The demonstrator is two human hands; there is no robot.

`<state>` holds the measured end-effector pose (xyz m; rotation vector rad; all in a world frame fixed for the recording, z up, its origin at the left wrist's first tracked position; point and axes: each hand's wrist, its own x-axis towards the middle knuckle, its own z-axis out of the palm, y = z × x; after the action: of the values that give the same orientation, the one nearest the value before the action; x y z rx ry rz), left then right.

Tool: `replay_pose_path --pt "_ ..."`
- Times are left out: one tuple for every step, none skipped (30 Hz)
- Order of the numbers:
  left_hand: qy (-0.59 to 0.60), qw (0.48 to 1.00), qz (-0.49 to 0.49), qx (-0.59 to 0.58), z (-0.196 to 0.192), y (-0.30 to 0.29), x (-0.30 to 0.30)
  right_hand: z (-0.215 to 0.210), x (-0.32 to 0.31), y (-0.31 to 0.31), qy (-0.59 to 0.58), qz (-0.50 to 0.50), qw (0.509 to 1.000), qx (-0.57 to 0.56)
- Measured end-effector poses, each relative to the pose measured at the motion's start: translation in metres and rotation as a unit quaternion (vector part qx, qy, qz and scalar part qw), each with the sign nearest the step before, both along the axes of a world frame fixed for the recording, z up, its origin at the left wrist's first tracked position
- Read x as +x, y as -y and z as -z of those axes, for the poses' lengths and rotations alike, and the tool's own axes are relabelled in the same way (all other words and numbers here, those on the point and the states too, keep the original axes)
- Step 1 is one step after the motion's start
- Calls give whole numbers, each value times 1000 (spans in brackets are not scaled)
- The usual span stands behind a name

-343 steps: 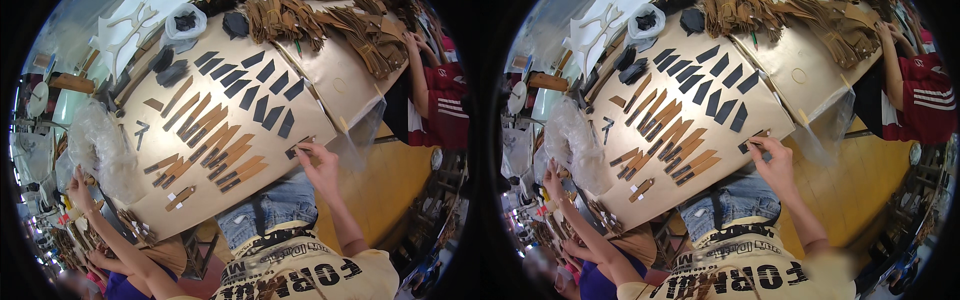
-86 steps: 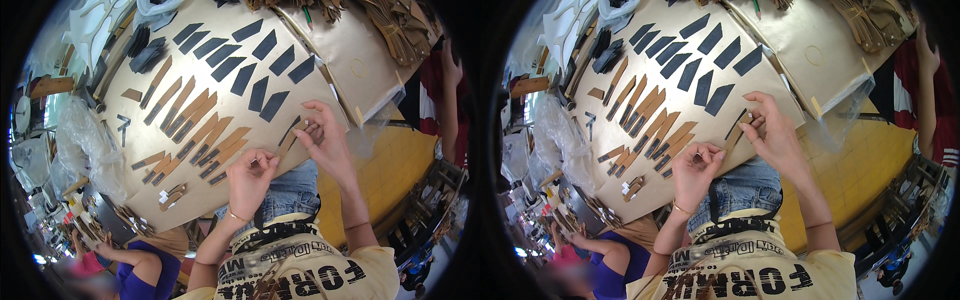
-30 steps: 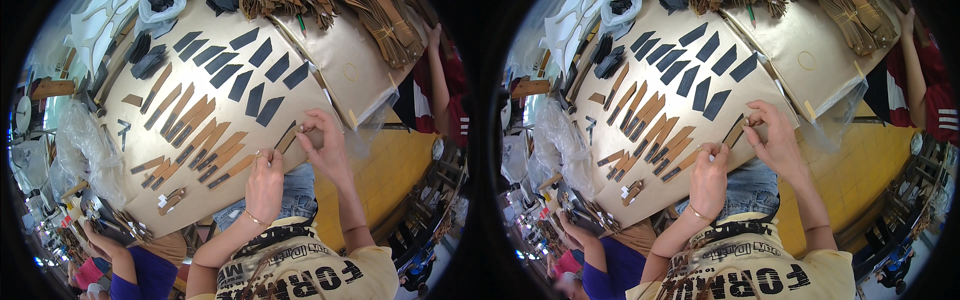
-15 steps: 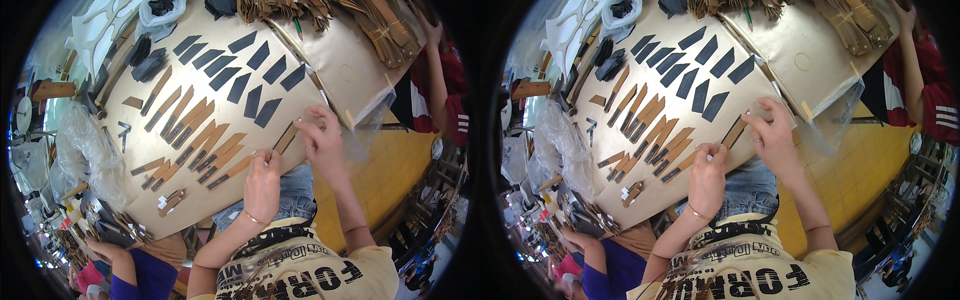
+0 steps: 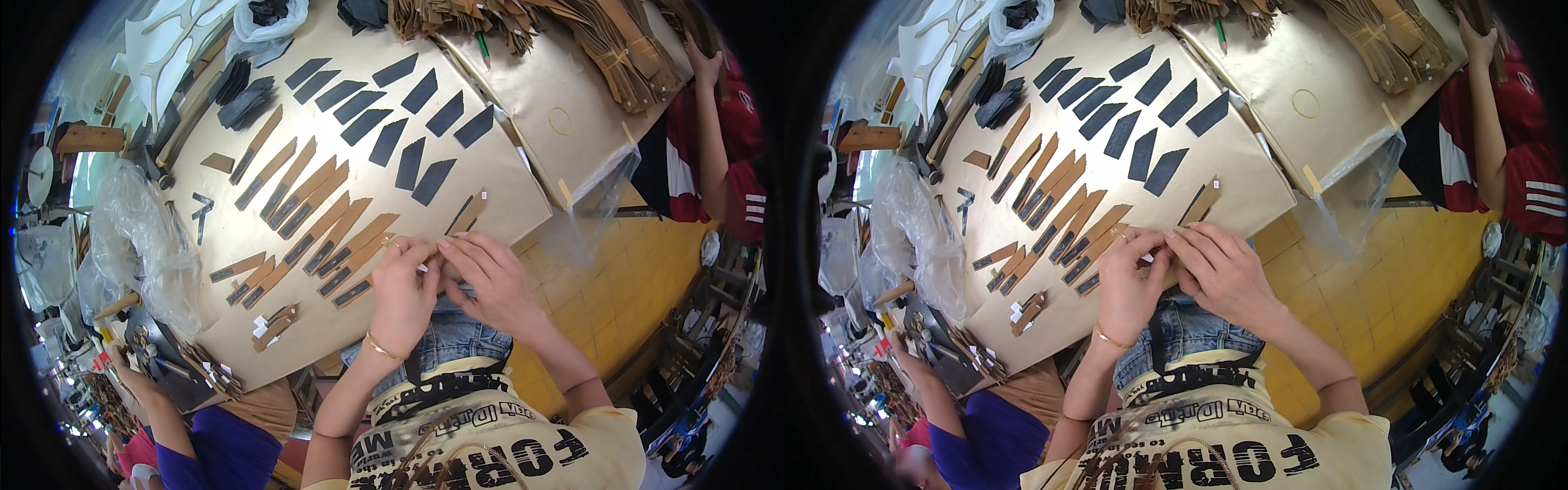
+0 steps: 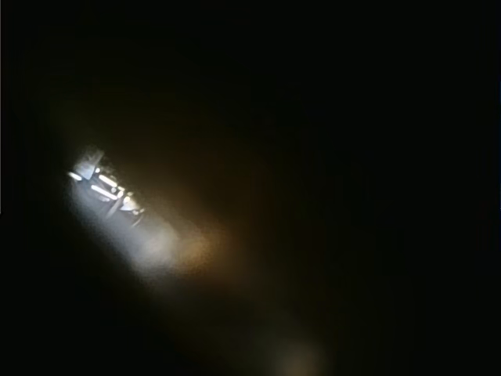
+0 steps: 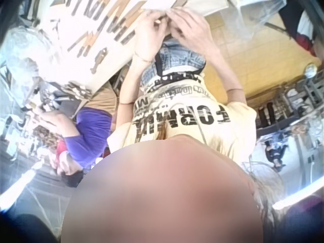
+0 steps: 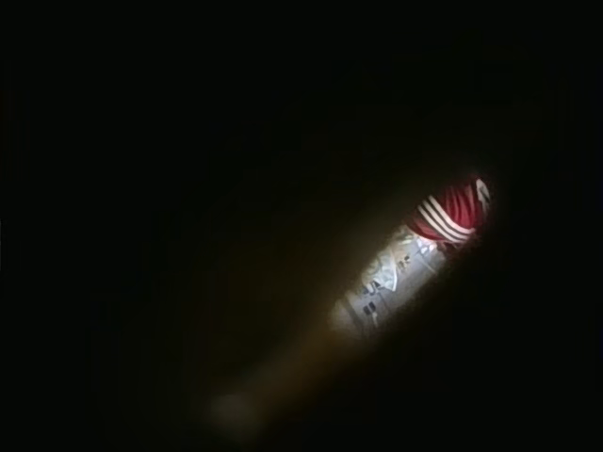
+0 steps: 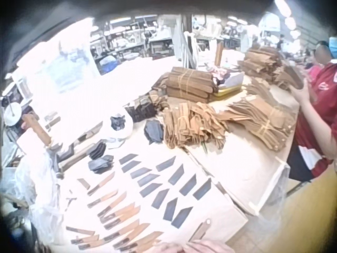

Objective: The person repeatedly picks up small leather pieces and white tags from a table, aligns them, and places them together. The person handles the items one at a time and arranges them in rows on the table.

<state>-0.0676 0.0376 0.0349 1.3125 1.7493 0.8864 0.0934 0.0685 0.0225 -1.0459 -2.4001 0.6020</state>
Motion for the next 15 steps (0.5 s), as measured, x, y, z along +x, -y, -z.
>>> replay_pose_path --pt "27 1000 -14 6 -1 0 0 1 -2 0 -17 14 1000 -13" --pt "57 998 -35 12 -1 0 1 2 -3 -1 -32 29 999 -28" --pt "108 993 -53 13 -2 -1 2 3 -4 -3 -47 44 997 -44" --pt "163 984 -77 15 -2 -2 3 4 -5 -5 -59 60 995 -61" --pt "212 972 -101 3 -2 -2 3 4 -5 -8 -70 76 991 -81" --pt "244 962 -124 -1 -3 -2 3 5 -6 -11 -101 102 981 -130" --pt "270 951 -146 -21 -4 -1 2 5 -5 -14 -130 128 966 -181" --pt "299 940 -159 -29 -4 -1 1 4 -5 -16 -157 154 947 -233" --pt "248 957 -136 -59 -5 0 -1 4 -5 -18 -172 160 936 -262" --pt "199 972 -103 -77 -5 1 -2 2 -4 -19 -187 168 923 -293" --pt "151 981 -78 -97 -5 1 -3 1 -4 -21 -201 175 908 -322" --pt "81 994 -46 -57 -3 1 -2 -1 -3 -22 -197 178 903 -337" --pt "12 1000 -22 -16 -1 0 0 -2 -2 -24 -193 181 898 -351" --pt "-55 998 3 16 2 -1 4 -3 -2 -25 -190 183 893 -365" --pt "-68 997 -7 24 4 -2 7 -4 -2 -26 -184 184 894 -365"
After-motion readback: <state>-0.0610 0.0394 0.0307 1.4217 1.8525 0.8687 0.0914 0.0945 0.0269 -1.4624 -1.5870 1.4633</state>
